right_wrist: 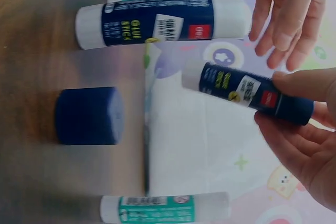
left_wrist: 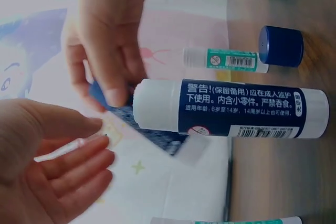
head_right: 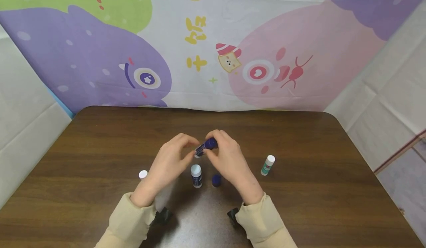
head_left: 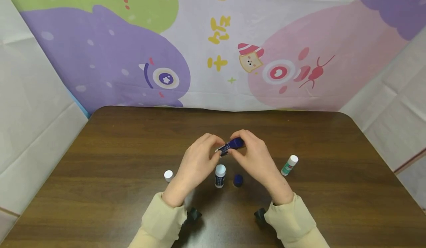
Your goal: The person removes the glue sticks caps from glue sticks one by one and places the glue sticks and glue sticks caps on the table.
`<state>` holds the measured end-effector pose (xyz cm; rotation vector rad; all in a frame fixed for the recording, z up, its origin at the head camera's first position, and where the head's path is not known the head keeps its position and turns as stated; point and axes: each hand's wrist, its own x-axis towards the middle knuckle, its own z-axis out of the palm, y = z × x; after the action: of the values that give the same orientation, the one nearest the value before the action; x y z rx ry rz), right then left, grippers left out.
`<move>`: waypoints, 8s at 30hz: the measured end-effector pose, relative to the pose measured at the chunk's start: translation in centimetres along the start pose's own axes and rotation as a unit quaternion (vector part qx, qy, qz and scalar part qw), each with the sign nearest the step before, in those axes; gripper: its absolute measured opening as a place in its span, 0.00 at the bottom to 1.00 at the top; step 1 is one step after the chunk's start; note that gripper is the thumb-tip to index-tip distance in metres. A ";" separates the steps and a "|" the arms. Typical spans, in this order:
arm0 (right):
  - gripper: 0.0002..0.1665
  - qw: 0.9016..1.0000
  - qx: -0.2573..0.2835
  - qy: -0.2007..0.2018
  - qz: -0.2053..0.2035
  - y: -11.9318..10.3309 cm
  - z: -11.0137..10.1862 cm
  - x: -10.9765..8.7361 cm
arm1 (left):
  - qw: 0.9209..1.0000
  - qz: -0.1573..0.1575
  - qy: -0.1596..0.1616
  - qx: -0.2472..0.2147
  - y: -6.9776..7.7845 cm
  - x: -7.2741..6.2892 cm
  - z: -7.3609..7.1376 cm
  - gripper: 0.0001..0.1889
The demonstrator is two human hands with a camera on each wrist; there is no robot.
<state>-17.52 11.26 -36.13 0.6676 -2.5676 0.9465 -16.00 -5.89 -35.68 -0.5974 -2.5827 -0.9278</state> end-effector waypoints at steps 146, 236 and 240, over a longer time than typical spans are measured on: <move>0.15 0.971 0.223 0.002 -0.091 -1.0 -2.6 -0.5 | 0.996 0.080 0.029 0.009 0.9 -0.5 -2.4 0.15; 0.12 0.983 0.137 -0.057 0.110 1.2 2.7 1.3 | 0.973 -0.200 0.109 -0.030 -5.1 -0.1 -5.9 0.17; 0.12 0.986 0.122 -0.066 0.095 1.2 2.9 1.2 | 0.973 -0.208 0.098 -0.020 -5.2 -0.2 -5.7 0.16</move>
<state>-19.58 9.79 -38.33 0.5726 -2.6935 1.3388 -17.48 -13.36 -34.29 0.0374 -2.5555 -1.1030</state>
